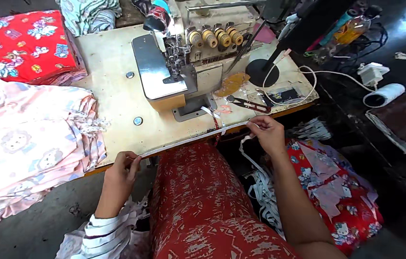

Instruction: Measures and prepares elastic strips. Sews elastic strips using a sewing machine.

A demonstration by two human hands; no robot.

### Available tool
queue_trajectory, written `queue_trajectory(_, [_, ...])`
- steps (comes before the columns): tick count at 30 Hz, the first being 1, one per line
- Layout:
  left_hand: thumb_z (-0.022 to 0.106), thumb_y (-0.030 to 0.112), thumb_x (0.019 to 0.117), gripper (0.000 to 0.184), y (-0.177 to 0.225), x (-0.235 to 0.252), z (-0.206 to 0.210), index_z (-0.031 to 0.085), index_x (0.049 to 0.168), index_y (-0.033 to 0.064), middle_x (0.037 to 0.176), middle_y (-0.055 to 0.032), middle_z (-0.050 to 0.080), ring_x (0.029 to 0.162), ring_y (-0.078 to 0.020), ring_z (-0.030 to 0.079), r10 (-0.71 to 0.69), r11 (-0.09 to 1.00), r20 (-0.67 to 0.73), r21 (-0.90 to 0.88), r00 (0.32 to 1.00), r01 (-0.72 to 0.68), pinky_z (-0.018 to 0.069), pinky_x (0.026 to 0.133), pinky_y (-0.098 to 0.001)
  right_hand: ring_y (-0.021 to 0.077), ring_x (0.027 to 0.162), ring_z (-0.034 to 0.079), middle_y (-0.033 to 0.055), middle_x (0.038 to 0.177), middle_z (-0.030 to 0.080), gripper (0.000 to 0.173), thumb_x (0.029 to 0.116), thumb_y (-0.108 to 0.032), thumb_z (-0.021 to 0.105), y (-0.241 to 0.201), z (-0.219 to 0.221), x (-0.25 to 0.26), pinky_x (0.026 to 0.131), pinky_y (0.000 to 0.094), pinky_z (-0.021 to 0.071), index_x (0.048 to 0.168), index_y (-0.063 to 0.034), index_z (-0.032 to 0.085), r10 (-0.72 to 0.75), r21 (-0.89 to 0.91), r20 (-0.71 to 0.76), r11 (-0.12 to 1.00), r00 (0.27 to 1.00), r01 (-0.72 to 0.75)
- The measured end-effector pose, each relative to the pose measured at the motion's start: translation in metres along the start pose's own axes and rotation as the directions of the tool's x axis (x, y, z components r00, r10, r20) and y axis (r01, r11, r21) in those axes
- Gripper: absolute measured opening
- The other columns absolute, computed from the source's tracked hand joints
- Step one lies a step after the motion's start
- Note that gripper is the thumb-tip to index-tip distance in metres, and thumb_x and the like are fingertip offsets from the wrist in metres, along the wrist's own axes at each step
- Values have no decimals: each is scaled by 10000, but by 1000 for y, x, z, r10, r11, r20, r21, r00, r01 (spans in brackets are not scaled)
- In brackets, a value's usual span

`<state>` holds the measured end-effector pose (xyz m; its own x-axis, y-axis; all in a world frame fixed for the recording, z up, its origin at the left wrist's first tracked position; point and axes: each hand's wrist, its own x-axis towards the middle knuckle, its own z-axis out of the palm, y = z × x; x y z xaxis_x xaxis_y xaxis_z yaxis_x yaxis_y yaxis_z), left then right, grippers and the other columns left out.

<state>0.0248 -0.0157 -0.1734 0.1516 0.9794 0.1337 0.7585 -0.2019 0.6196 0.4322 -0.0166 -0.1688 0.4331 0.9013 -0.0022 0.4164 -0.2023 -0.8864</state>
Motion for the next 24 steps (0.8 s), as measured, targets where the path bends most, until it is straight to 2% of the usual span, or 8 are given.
queue_trajectory(2, [603, 133, 987, 240, 10, 1, -14, 603, 1190, 5, 729, 72, 682, 624, 24, 650, -70, 921, 131, -371, 989, 115, 555, 625, -160, 22, 551, 586, 33, 773, 691, 156, 897, 7, 736, -16, -12, 2, 546, 188, 521, 1045, 34, 693, 26, 95, 82, 995, 996, -34])
queue_trajectory(4, [605, 90, 971, 157, 20, 2, -23, 706, 1092, 100, 807, 104, 758, 745, -15, 727, 2, 747, 223, -649, 975, 147, 608, 739, -199, -7, 525, 547, -6, 741, 685, 124, 884, 34, 736, -34, -20, 3, 519, 158, 486, 1005, 15, 714, 3, 138, 194, 990, 981, -30])
queue_trajectory(7, [603, 171, 1001, 254, 39, 10, -28, 743, 1210, 140, 1071, 42, 783, 1008, -107, 741, 261, 602, 349, -788, 900, 132, 590, 949, -291, -19, 533, 556, -41, 713, 689, 121, 876, 67, 712, -61, -17, 2, 529, 141, 489, 966, -11, 731, -130, 218, 366, 975, 921, 51])
queue_trajectory(9, [573, 124, 1028, 261, 63, 20, -25, 713, 1237, 54, 1096, 16, 776, 987, -99, 744, 369, 593, 369, -800, 853, 90, 602, 921, -283, -19, 539, 575, -59, 680, 682, 143, 879, 70, 682, -79, -9, 1, 542, 137, 505, 964, -28, 742, -233, 275, 473, 955, 850, 109])
queue_trajectory(11, [566, 94, 1034, 217, 86, 29, -22, 723, 1152, 0, 998, 16, 776, 818, -48, 740, 395, 623, 372, -780, 840, 52, 626, 769, -230, -16, 565, 607, -63, 692, 698, 156, 888, 64, 663, -98, 0, -2, 570, 144, 531, 972, -40, 745, -295, 304, 563, 943, 772, 139])
queue_trajectory(14, [619, 79, 1002, 171, 113, 39, -21, 747, 1056, -20, 818, 25, 741, 611, 27, 641, 384, 712, 362, -702, 850, -22, 551, 581, -146, -6, 573, 620, -57, 706, 705, 146, 887, 41, 674, -120, 12, -7, 576, 152, 543, 977, -47, 747, -368, 334, 657, 924, 658, 184])
queue_trajectory(18, [691, 69, 961, 96, 131, 46, -28, 754, 955, -4, 731, 15, 719, 542, 39, 592, 336, 776, 354, -630, 873, -43, 499, 524, -121, -26, 578, 613, -72, 683, 691, 114, 896, 10, 683, -136, 20, -13, 575, 132, 527, 958, -59, 748, -440, 371, 718, 898, 539, 238])
queue_trajectory(24, [741, 74, 924, 69, 130, 45, -33, 752, 880, 23, 661, 38, 683, 523, 45, 568, 284, 797, 340, -604, 897, -24, 464, 497, -113, -22, 603, 636, -63, 703, 711, 102, 898, 5, 691, -143, 24, -16, 595, 129, 539, 953, -56, 751, -455, 386, 748, 891, 483, 241])
